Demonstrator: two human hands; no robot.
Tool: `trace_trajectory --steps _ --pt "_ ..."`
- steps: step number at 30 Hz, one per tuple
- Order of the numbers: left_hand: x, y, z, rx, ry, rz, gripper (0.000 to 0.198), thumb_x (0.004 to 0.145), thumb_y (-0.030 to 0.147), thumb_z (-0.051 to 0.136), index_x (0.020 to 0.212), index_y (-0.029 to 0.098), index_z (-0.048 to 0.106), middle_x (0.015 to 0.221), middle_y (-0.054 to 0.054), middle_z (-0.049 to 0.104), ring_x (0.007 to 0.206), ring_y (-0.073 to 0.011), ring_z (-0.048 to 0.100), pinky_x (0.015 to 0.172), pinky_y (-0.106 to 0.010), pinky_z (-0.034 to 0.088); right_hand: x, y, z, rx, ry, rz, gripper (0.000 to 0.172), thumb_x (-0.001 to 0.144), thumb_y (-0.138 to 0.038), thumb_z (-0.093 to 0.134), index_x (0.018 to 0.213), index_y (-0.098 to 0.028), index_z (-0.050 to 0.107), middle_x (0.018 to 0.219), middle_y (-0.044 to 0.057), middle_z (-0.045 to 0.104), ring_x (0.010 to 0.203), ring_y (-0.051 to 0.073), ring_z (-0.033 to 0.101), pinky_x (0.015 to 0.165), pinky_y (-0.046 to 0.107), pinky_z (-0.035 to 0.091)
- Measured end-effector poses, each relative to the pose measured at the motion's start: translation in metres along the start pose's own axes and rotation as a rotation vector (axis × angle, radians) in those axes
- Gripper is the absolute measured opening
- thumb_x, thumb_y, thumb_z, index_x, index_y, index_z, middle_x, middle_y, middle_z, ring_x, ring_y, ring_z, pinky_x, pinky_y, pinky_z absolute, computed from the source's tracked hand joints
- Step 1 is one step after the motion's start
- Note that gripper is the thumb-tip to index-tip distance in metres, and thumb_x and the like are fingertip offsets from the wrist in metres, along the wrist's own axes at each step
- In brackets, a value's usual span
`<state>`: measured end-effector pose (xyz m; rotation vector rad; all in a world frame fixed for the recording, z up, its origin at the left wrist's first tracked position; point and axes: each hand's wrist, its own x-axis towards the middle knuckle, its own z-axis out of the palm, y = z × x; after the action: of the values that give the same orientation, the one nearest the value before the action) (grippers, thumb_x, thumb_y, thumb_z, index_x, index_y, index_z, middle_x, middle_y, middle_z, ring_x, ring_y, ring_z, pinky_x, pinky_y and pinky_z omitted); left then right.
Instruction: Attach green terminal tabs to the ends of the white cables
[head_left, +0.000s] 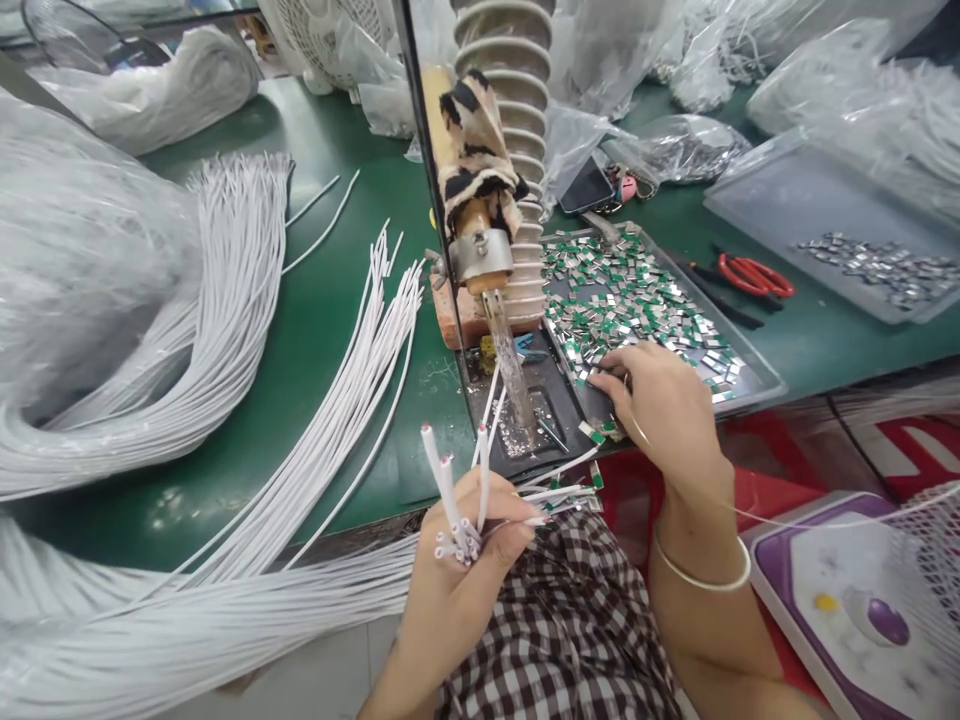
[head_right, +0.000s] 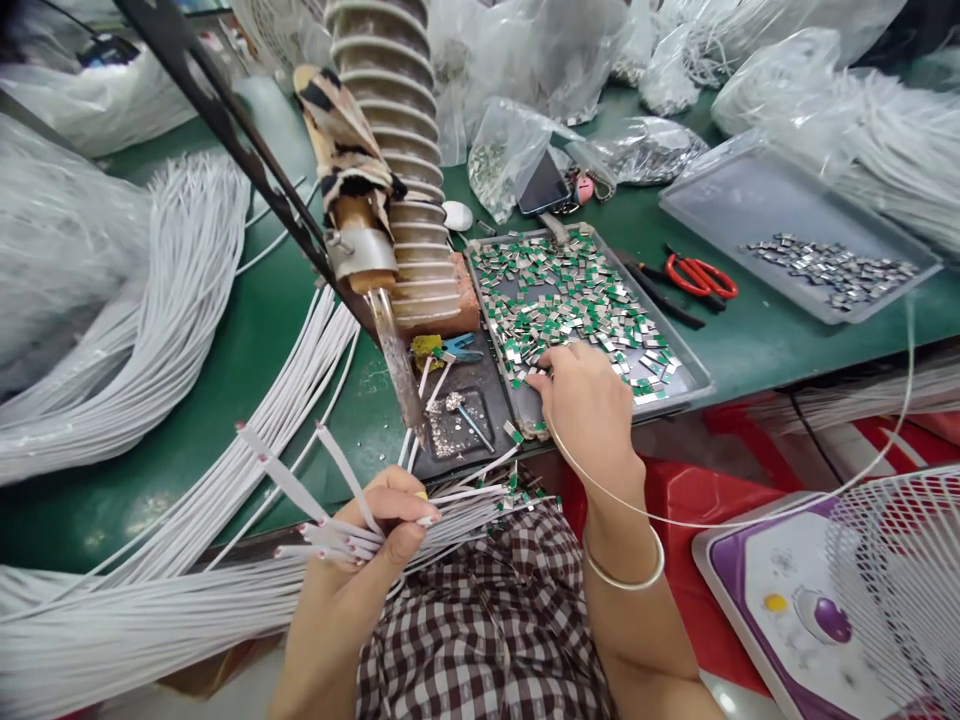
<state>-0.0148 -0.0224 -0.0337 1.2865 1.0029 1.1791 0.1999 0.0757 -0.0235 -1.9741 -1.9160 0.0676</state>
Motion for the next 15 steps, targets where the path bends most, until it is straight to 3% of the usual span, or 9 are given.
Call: trace_trajectory --steps 2,6,10,13,15 --pt "0.003 0.001 0.002 -0.010 -0.003 0.012 0.013 0.092 0.022 0.061 0.090 0.025 0.073 0.084 -0.002 0.060 0.075 -0.0153 0.056 0.065 -0.025 0.042 0.006 0.003 0.004 0.040 -0.014 -0.028 0.001 0.081 -0.019 0.068 0.080 -0.018 0.069 0.082 0.008 0.068 0.079 0.026 0.064 0.062 0.033 0.040" --pt "0.005 0.001 0.002 -0.024 0.066 -0.022 0.013 0.093 0.021 0.060 0.090 0.025 0.072 0.096 -0.003 0.067 0.093 -0.0169 0.062 0.081 -0.026 0.046 0.001 0.007 0.003 0.152 -0.004 -0.045 0.009 0.078 -0.019 0.073 0.072 -0.018 0.066 0.066 0.002 0.067 0.061 0.020 0.062 0.057 0.030 0.042" --pt "0.005 0.001 0.002 -0.021 0.172 -0.105 0.011 0.094 0.022 0.059 0.088 0.023 0.069 0.100 -0.002 0.071 0.098 -0.0161 0.065 0.086 -0.025 0.047 -0.014 0.002 -0.006 0.290 0.122 -0.025 0.009 0.083 -0.025 0.070 0.078 -0.019 0.066 0.063 -0.001 0.067 0.053 0.014 0.061 0.054 0.027 0.045" --pt "0.008 0.004 0.004 -0.028 0.184 -0.108 0.013 0.093 0.023 0.060 0.083 0.020 0.068 0.095 -0.003 0.074 0.094 -0.0169 0.067 0.084 -0.026 0.050 -0.033 -0.015 -0.017 0.591 0.186 -0.011 0.004 0.086 -0.023 0.067 0.083 -0.021 0.067 0.066 -0.002 0.068 0.052 0.012 0.061 0.048 0.022 0.046" --pt "0.011 0.007 0.007 -0.021 0.174 -0.101 0.014 0.092 0.022 0.061 0.081 0.019 0.068 0.093 -0.004 0.075 0.092 -0.0179 0.069 0.083 -0.027 0.051 -0.048 -0.029 -0.022 0.799 0.151 -0.006 0.006 0.086 -0.019 0.066 0.088 -0.024 0.070 0.060 -0.005 0.065 0.046 0.009 0.058 0.042 0.020 0.045"
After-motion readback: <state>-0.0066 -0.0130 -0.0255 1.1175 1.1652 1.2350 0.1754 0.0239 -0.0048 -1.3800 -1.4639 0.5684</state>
